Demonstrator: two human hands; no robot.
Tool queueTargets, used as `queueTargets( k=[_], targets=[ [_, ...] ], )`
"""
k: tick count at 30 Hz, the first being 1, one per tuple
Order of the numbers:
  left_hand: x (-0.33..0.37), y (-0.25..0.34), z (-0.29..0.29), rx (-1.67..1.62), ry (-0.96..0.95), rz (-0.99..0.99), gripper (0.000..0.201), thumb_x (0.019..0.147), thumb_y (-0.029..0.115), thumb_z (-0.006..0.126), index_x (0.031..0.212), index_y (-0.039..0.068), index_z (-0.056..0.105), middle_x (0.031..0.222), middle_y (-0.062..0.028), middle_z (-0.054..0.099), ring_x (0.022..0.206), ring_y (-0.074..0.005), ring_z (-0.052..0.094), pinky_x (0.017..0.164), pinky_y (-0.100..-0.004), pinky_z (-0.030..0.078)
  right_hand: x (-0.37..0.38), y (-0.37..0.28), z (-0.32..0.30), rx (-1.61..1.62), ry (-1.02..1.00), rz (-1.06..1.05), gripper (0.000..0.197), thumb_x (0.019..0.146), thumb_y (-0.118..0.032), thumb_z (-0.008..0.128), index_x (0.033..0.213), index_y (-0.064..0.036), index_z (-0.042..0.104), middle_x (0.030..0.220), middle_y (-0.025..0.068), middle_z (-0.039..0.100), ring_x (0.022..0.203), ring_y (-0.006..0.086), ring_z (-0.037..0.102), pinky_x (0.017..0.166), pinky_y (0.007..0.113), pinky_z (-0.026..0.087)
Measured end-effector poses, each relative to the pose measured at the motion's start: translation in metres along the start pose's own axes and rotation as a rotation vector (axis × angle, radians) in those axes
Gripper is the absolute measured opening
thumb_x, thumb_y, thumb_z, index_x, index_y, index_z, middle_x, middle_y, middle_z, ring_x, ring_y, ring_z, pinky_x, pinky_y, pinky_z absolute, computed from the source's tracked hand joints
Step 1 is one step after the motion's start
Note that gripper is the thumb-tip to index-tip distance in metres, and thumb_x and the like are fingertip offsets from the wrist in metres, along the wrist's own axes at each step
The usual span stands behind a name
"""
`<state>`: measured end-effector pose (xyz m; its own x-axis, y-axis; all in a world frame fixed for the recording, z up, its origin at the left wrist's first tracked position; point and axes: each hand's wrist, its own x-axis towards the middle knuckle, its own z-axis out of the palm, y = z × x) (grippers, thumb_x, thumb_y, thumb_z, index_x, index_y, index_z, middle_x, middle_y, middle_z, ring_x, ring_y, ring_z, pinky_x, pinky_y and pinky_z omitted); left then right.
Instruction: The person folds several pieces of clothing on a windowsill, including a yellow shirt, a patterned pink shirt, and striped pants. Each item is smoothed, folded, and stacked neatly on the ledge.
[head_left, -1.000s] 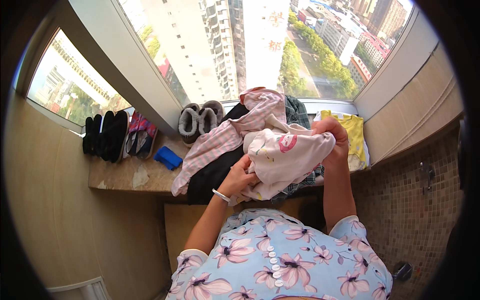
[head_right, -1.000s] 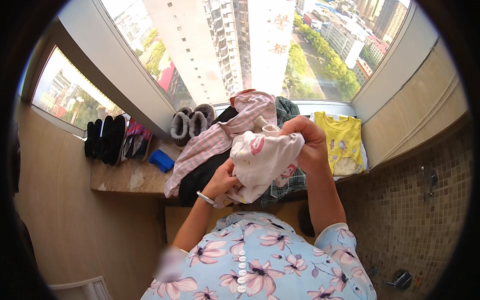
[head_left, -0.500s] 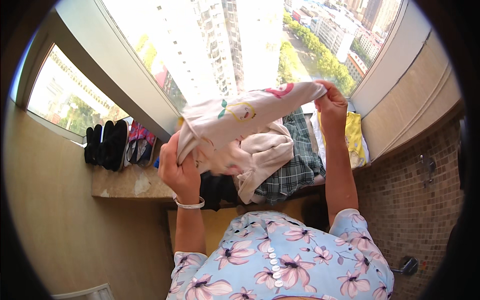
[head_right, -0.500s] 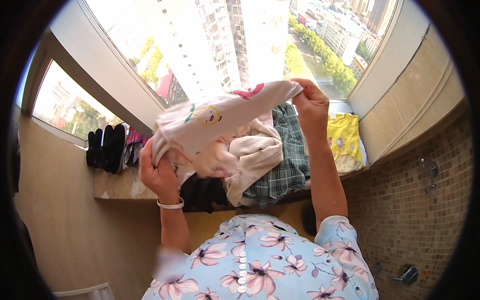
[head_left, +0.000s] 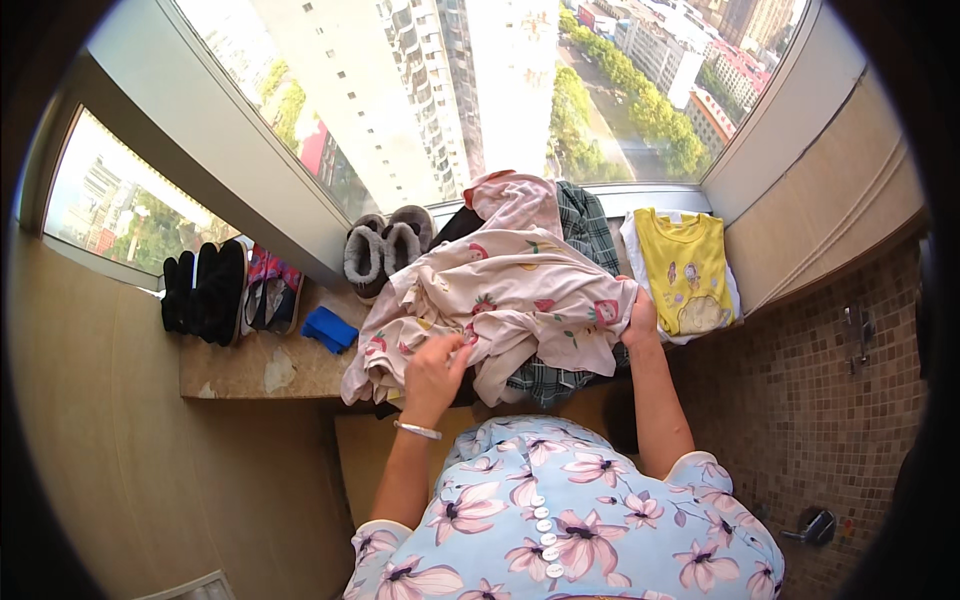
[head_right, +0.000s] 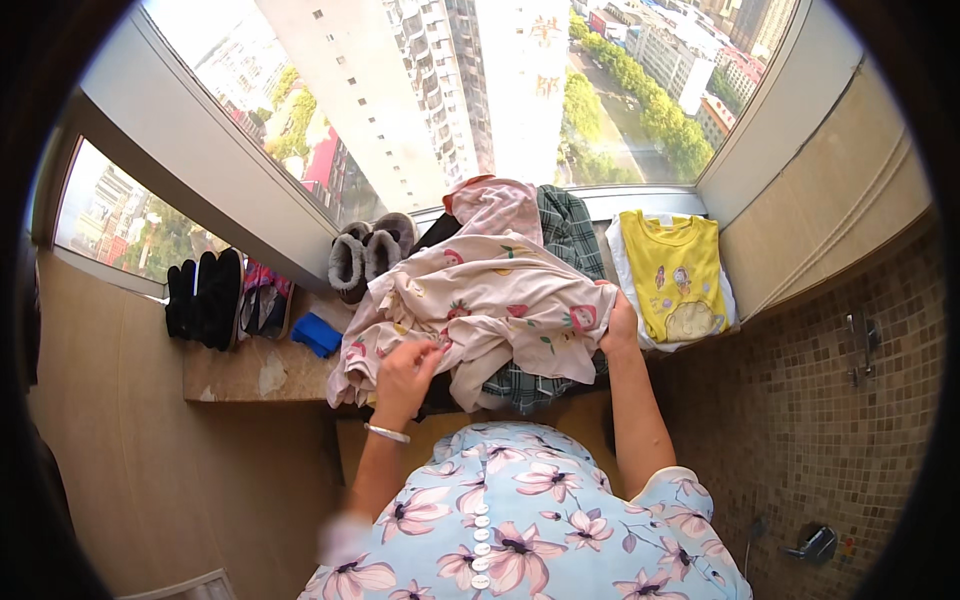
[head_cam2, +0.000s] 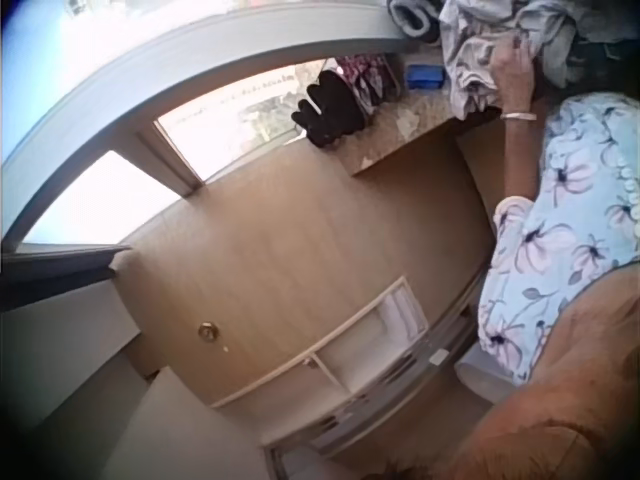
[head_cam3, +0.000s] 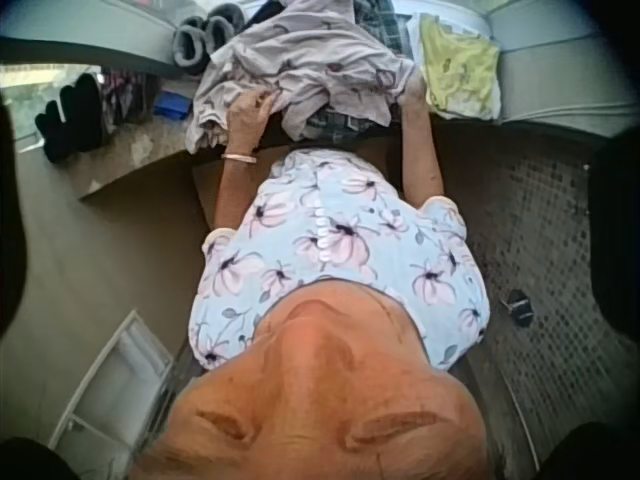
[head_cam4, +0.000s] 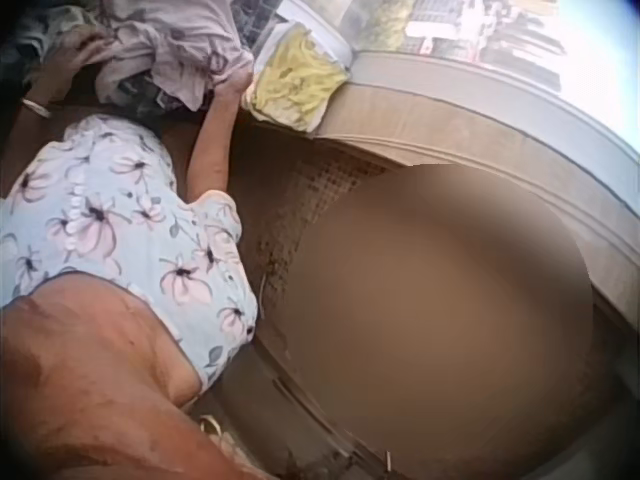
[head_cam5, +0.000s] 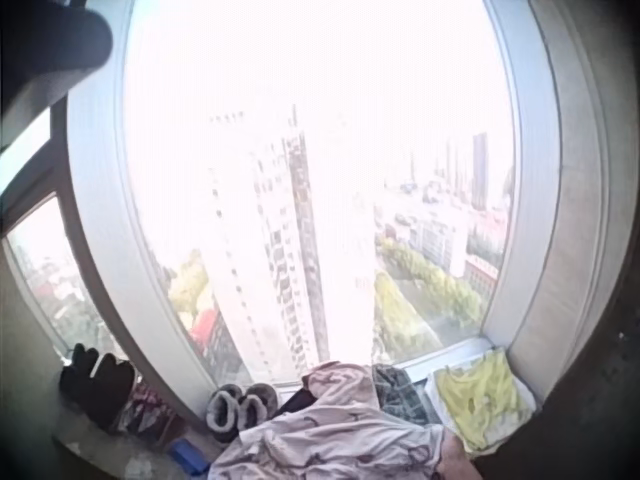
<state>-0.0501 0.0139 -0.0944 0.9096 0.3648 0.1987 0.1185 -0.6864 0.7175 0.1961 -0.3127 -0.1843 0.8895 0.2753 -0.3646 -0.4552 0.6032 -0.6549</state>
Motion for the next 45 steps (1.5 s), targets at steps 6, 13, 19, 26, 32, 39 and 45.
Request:
queueTargets(
  k=[6, 13, 19, 26, 32, 39, 45],
  targets=[
    [0.083, -0.003, -0.020, 0.088, 0.190, 0.027, 0.027, 0.094, 0.014, 0.075, 0.117, 0.001, 0.072, 0.109, -0.0147, 0.071, 0.095, -0.0339, 0.070, 0.085, -0.0426, 0.056, -0.037, -0.021, 0.013, -0.318, -0.050, 0.002, 0.039, 0.106, -0.022, 0.042, 0.105, -0.0019, 0.075, 0.102, 0.0096, 0.074, 0.093, 0.0229, 0.073, 0.084, 0.036, 0.060],
    [0.108, -0.042, 0.000, 0.272, 0.252, 0.044, 0.047, 0.089, 0.017, 0.080, 0.131, 0.002, 0.066, 0.129, -0.0187, 0.064, 0.119, -0.0403, 0.061, 0.103, -0.0487, 0.049, -0.049, -0.044, 0.038, -1.290, -0.060, -0.381, 0.026, 0.095, -0.018, 0.066, 0.109, 0.0020, 0.075, 0.097, 0.0171, 0.077, 0.087, 0.0260, 0.075, 0.080, 0.037, 0.057],
    [0.122, -0.069, 0.010, 0.448, 0.265, 0.005, 0.042, 0.085, 0.018, 0.083, 0.125, 0.008, 0.070, 0.129, -0.0143, 0.063, 0.122, -0.0374, 0.059, 0.103, -0.0467, 0.048, 0.004, -0.011, 0.163, -1.361, -0.329, -0.707, 0.027, 0.089, -0.018, 0.076, 0.112, -0.0044, 0.078, 0.111, 0.0150, 0.074, 0.104, 0.0302, 0.071, 0.093, 0.041, 0.053],
    [0.121, -0.060, -0.006, 0.326, 0.313, 0.028, 0.020, 0.086, 0.009, 0.078, 0.101, 0.008, 0.064, 0.106, -0.0126, 0.065, 0.107, -0.0366, 0.063, 0.092, -0.0488, 0.050, 0.027, 0.015, 0.162, -1.589, -0.316, -1.018, 0.015, 0.080, -0.013, 0.076, 0.095, -0.0093, 0.074, 0.112, 0.0091, 0.070, 0.116, 0.0289, 0.062, 0.100, 0.044, 0.044],
    [0.128, -0.016, -0.010, 0.256, 0.086, 0.087, 0.039, 0.089, 0.012, 0.077, 0.127, 0.008, 0.067, 0.116, -0.0157, 0.068, 0.104, -0.0394, 0.068, 0.087, -0.0470, 0.056, -0.041, -0.032, 0.173, -1.014, -0.187, -0.587, 0.015, 0.092, -0.013, 0.075, 0.094, -0.0002, 0.067, 0.075, 0.0032, 0.063, 0.072, 0.0103, 0.058, 0.065, 0.030, 0.049],
    [0.165, -0.001, -0.004, -0.101, -0.058, 0.096, 0.019, 0.091, 0.009, 0.074, 0.109, 0.002, 0.073, 0.107, -0.0175, 0.074, 0.103, -0.0381, 0.072, 0.088, -0.0443, 0.057, -0.053, -0.057, 0.172, -0.856, -0.193, -0.548, 0.013, 0.096, -0.014, 0.077, 0.098, -0.0029, 0.070, 0.078, -0.0067, 0.061, 0.073, 0.0017, 0.052, 0.063, 0.022, 0.044],
    [0.186, 0.003, 0.030, 0.012, -0.413, 0.215, 0.023, 0.091, 0.010, 0.069, 0.112, 0.005, 0.073, 0.106, -0.0185, 0.074, 0.103, -0.0392, 0.071, 0.091, -0.0469, 0.056, -0.064, -0.059, 0.169, -0.874, -0.226, -0.601, 0.012, 0.095, -0.011, 0.079, 0.102, -0.0041, 0.072, 0.078, -0.0066, 0.061, 0.072, 0.0012, 0.052, 0.062, 0.021, 0.044]
  ],
)
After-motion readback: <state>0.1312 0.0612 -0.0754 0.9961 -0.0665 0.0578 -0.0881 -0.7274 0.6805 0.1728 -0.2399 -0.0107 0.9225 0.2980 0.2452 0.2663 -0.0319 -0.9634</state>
